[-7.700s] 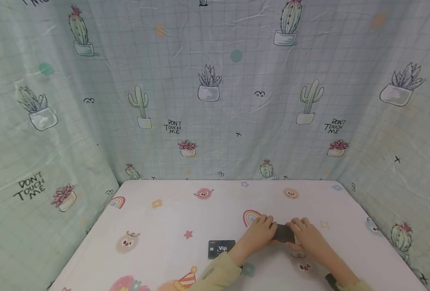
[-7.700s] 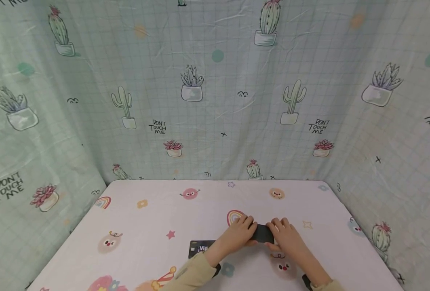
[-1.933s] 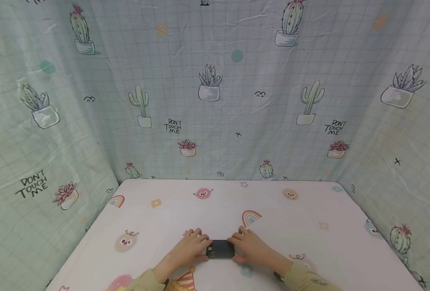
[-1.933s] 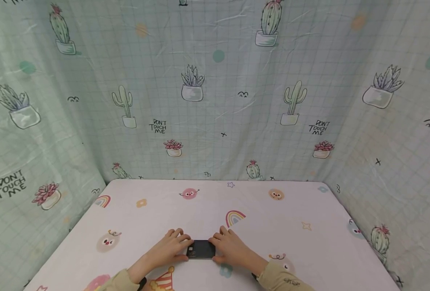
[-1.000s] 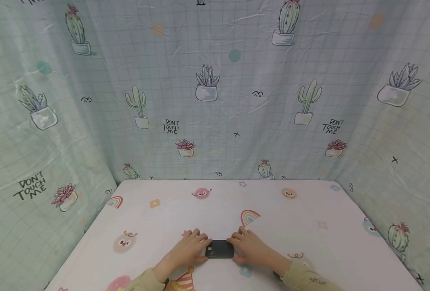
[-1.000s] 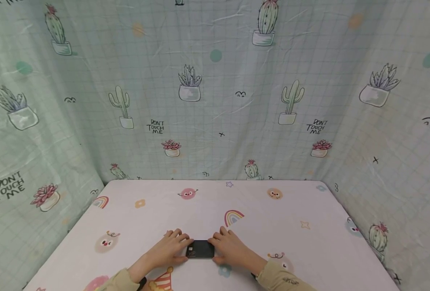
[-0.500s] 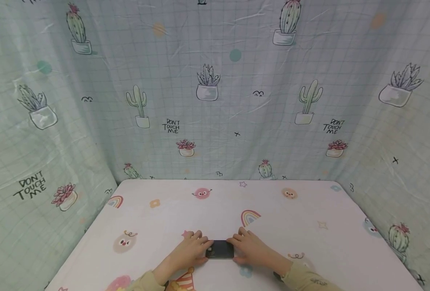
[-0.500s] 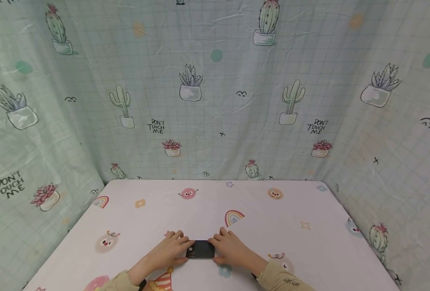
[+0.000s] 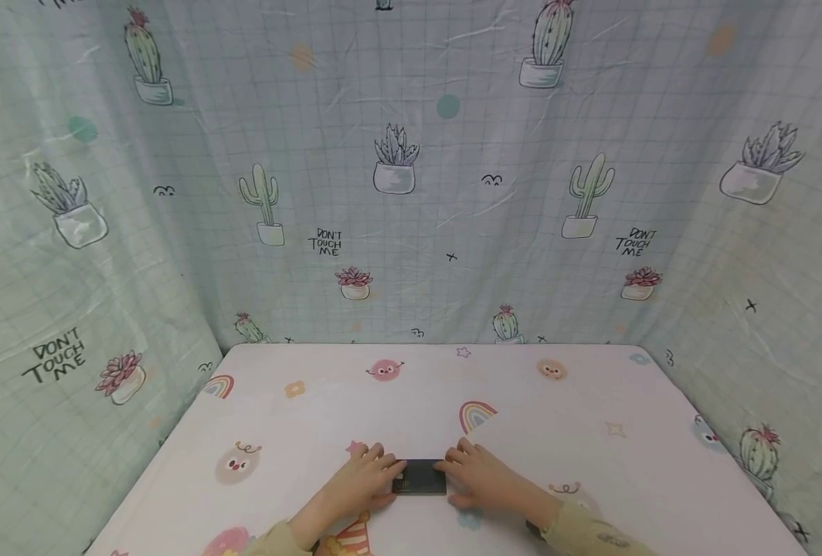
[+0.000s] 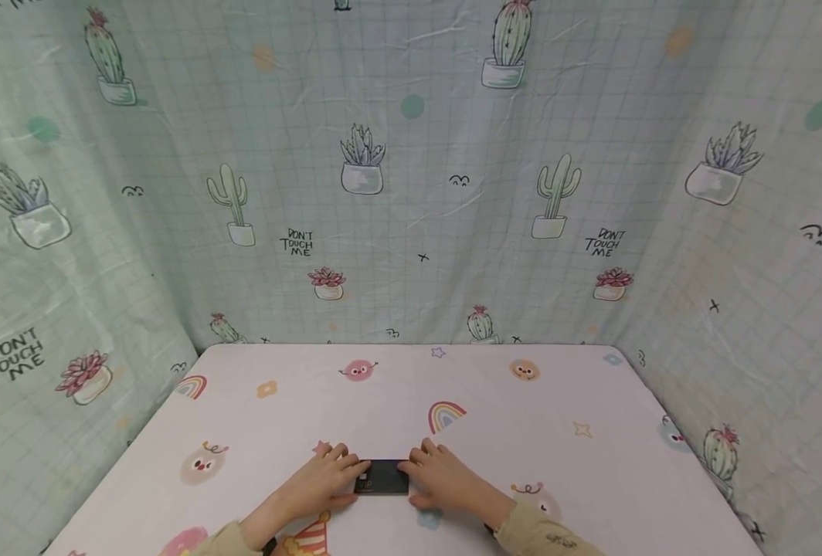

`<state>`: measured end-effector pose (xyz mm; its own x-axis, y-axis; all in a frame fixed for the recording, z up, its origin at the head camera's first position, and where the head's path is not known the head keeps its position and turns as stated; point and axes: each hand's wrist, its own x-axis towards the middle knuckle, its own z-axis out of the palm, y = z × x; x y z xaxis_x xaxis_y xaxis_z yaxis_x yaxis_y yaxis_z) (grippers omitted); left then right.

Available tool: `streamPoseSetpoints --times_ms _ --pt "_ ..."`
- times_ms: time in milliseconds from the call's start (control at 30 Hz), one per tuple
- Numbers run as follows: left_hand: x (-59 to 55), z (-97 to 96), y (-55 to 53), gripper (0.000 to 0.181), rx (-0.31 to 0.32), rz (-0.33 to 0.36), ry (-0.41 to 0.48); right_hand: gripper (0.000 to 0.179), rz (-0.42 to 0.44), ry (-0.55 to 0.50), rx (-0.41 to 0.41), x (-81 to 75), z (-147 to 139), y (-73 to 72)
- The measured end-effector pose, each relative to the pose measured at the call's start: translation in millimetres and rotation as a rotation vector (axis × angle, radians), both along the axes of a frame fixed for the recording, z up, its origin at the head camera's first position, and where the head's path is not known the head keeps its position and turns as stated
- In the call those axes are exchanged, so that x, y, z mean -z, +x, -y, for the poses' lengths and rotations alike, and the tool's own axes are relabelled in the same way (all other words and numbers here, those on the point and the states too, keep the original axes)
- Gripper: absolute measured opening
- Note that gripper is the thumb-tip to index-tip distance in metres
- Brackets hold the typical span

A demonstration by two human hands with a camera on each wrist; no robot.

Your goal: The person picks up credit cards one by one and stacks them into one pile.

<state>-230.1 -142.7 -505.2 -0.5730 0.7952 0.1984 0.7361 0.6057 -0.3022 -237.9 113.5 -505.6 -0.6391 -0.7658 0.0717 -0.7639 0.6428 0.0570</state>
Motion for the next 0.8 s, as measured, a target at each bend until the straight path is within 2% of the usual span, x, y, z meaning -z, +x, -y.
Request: streamPoseSetpoints --times_ms 200,433,600,800 --pt "-0.3 -2.7 2.5 0.046 -0.009 0.018 0.012 0.051 -0.023 -0.019 0.008 3.1 -11 3.9" --pt "-3.3 -1.8 9.0 0.045 -0.003 0.055 0.074 0.05 -0.039 -0.11 -0.003 8.6 -30 8.0" --pt "-3.2 3.2 13.0 0.043 0.018 0.027 0.142 0.048 -0.015 -0.167 0.028 10.1 -43 10.8" --pt "-4.4 8.4 15.6 0.041 0.003 0.06 0.186 0.047 0.034 -0.206 0.09 7.7 -56 14.3"
